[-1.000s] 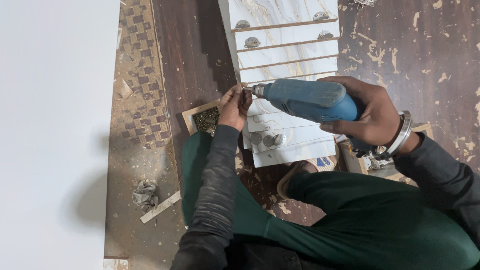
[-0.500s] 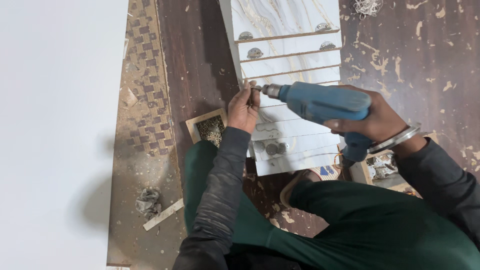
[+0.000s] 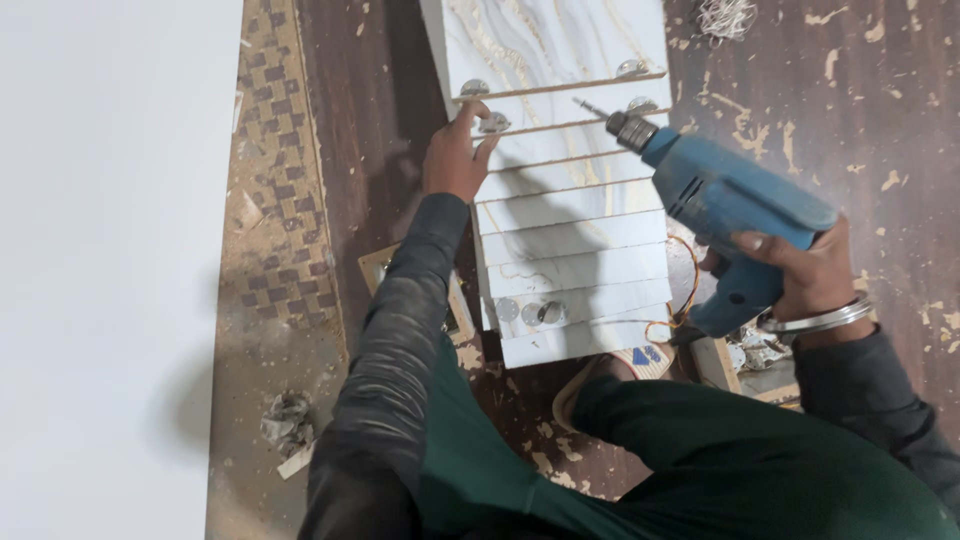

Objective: The person uses a corded electric drill to drive screws into metal hinges attached to a white marble-patterned panel. They repeatedly pick screws from a small wooden box and fasten them into pre-drilled holes on the panel.

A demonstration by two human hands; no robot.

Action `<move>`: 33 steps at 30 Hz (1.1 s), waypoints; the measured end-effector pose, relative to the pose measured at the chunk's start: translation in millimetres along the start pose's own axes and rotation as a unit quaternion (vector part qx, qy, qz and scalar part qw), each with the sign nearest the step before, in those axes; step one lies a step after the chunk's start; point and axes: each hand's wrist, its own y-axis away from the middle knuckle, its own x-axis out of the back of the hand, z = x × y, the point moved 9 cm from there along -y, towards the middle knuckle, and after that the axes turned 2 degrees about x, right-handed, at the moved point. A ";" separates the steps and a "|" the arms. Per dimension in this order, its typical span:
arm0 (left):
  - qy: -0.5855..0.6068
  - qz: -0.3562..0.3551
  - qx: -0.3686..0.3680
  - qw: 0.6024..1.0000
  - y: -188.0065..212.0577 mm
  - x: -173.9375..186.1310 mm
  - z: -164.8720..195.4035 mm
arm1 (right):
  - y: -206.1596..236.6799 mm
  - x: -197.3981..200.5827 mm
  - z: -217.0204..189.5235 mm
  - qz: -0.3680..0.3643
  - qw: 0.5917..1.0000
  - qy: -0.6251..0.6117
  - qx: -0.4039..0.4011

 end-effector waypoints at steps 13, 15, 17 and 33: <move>-0.086 -0.049 -0.017 0.995 -5.7 -16.7 -18.1 | 1.5 3.4 30.6 -0.020 0.999 0.040 -0.024; -0.122 -0.029 -0.030 0.992 -5.1 -23.6 -15.6 | -1.1 3.2 26.9 -0.018 0.999 0.037 -0.014; -0.114 -0.014 -0.087 0.990 -5.0 -28.5 -5.8 | -4.6 2.5 22.2 -0.017 0.999 0.039 -0.004; -0.232 -0.086 -0.141 0.959 -35.4 -71.6 22.2 | -24.2 -8.5 -28.2 -0.035 0.990 0.133 0.025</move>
